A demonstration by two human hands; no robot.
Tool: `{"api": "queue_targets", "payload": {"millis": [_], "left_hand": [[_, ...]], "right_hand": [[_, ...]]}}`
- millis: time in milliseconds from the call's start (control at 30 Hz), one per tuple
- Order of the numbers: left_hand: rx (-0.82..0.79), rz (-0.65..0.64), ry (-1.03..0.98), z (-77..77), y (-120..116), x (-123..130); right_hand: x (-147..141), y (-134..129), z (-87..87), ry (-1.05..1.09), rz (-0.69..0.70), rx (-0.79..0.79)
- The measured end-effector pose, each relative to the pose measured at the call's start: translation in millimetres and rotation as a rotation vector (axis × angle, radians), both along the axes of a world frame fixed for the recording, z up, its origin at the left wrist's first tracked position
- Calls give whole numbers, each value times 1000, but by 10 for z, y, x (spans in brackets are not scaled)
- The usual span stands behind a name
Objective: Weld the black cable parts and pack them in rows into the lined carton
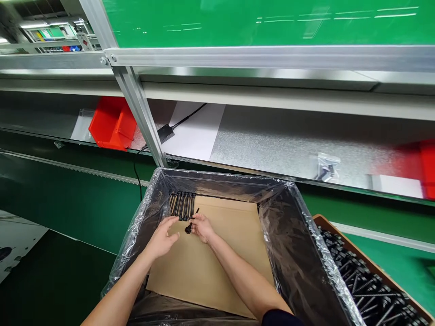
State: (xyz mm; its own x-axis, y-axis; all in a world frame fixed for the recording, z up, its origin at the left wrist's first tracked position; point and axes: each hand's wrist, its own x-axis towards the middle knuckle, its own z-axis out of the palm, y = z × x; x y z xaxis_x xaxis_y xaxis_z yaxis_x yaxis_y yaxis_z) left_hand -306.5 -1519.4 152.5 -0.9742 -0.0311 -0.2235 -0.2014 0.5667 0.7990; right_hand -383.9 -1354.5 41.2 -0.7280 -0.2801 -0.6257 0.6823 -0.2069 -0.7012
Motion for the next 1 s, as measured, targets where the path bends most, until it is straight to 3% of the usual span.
{"api": "queue_targets", "payload": {"millis": [133,233,333,800,1000], "left_hand": [[-12,6,-65,-34,3,-3],[-3,16,-63,-31,0,-4],[-2,36,-63,-31,-3,-5],[24,35,-41,-48,-7,-12],[14,39,-39,-19,-23,-8]], "right_hand": [[-375,105,-457,235,112,714],[-567,70,-648,341,217,890],[-666,-28,-727,418,312,1016],[-675,-213,-768,466,400,1072],[-624,-98,-711,466,370,1150]]}}
